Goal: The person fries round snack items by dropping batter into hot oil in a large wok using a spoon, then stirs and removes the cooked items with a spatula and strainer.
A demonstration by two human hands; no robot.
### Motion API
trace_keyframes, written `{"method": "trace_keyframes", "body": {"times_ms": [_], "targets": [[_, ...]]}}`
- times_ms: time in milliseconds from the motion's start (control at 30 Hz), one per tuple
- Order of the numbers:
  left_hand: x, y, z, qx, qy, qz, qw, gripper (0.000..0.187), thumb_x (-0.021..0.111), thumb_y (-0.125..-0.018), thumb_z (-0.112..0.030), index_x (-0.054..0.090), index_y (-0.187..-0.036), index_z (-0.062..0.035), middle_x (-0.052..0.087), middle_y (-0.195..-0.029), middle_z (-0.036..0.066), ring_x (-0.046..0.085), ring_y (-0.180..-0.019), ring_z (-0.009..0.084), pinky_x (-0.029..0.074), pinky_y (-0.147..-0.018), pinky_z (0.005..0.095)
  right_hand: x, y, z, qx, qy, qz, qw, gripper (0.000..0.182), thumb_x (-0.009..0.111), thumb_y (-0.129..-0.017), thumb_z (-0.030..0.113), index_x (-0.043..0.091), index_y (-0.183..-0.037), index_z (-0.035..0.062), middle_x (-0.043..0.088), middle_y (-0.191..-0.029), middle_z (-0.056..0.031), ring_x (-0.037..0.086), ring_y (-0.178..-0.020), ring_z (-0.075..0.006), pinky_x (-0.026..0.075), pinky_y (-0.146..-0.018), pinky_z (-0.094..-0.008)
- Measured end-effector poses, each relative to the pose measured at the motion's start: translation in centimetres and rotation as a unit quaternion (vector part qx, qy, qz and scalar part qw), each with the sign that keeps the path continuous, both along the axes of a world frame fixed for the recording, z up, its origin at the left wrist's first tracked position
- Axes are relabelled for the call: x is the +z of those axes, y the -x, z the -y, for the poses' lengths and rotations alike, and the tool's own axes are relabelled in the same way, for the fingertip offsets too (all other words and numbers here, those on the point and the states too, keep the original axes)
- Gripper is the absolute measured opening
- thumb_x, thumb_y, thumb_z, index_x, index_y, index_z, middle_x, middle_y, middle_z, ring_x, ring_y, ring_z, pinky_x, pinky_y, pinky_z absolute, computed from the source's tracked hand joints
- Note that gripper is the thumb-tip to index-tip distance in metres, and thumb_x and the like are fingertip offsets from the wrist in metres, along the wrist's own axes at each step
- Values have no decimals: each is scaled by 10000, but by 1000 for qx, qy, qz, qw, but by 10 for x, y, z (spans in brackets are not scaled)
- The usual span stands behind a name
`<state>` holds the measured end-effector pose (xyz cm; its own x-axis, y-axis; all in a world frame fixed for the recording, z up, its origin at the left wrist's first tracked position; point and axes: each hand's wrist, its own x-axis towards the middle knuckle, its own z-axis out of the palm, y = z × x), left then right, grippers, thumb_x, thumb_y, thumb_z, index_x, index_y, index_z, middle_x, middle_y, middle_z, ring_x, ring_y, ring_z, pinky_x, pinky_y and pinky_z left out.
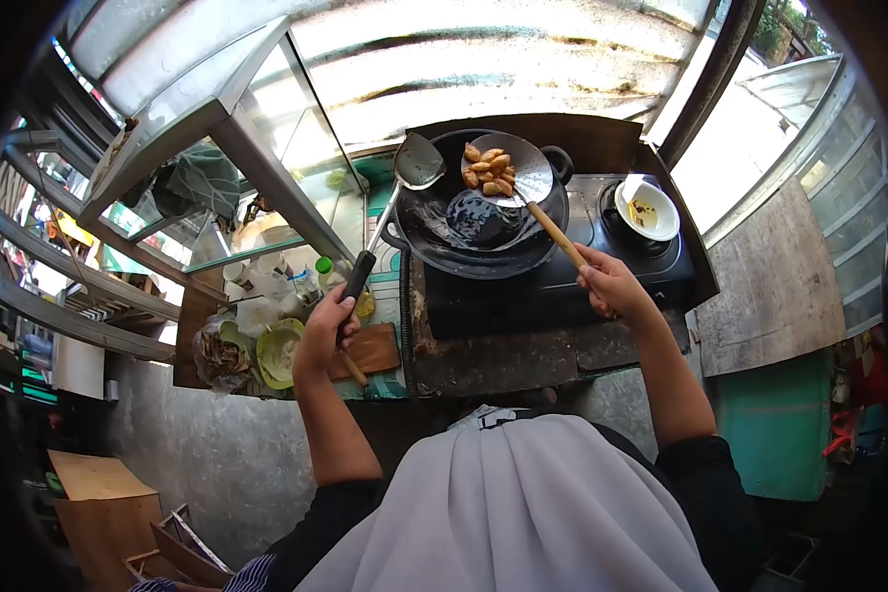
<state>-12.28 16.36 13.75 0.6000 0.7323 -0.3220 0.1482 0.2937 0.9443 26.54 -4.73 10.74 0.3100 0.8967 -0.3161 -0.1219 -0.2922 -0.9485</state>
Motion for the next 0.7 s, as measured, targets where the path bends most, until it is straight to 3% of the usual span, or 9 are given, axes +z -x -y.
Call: {"method": "trace_keyframes", "body": {"times_ms": [167, 300, 600, 700], "targets": [[-41, -27, 25, 10, 106, 80, 991, 283, 445, -945, -240, 462, -1163, -59, 402, -652, -15, 369, -513, 59, 319, -452, 192, -1, -11, 5, 3, 3, 9, 1000, 505, 454, -948, 110, 303, -1427, 58, 492, -760, -14, 406, -376, -31, 329, -324, -170], [-53, -50, 46, 16, 156, 98, 983, 236, 435, -955, -259, 451, -1133, -106, 422, -639, -15, 394, -482, 73, 327, -443, 198, 11, -27, 9, 25, -2, -48, 999, 525, 462, -942, 110, 287, -1434, 57, 490, -759, -1, 400, -381, -27, 323, -321, -175], [-66, -99, 84, 18, 141, 101, 985, 191, 430, -961, -278, 459, -1057, -115, 462, -629, 6, 418, -481, 91, 346, -455, 224, 6, -70, 23, 57, -12, -60, 997, 521, 452, -948, 113, 279, -1435, 45, 493, -784, -6, 395, -382, -25, 316, -326, -170], [-76, -116, 92, 42, 141, 85, 985, 340, 428, -961, -281, 457, -1239, -87, 451, -632, 10, 405, -487, 89, 341, -463, 218, 4, -86, 26, 70, -6, -101, 992, 535, 469, -948, 129, 269, -1437, 45, 501, -808, -16, 398, -387, -28, 318, -327, -172]]}}
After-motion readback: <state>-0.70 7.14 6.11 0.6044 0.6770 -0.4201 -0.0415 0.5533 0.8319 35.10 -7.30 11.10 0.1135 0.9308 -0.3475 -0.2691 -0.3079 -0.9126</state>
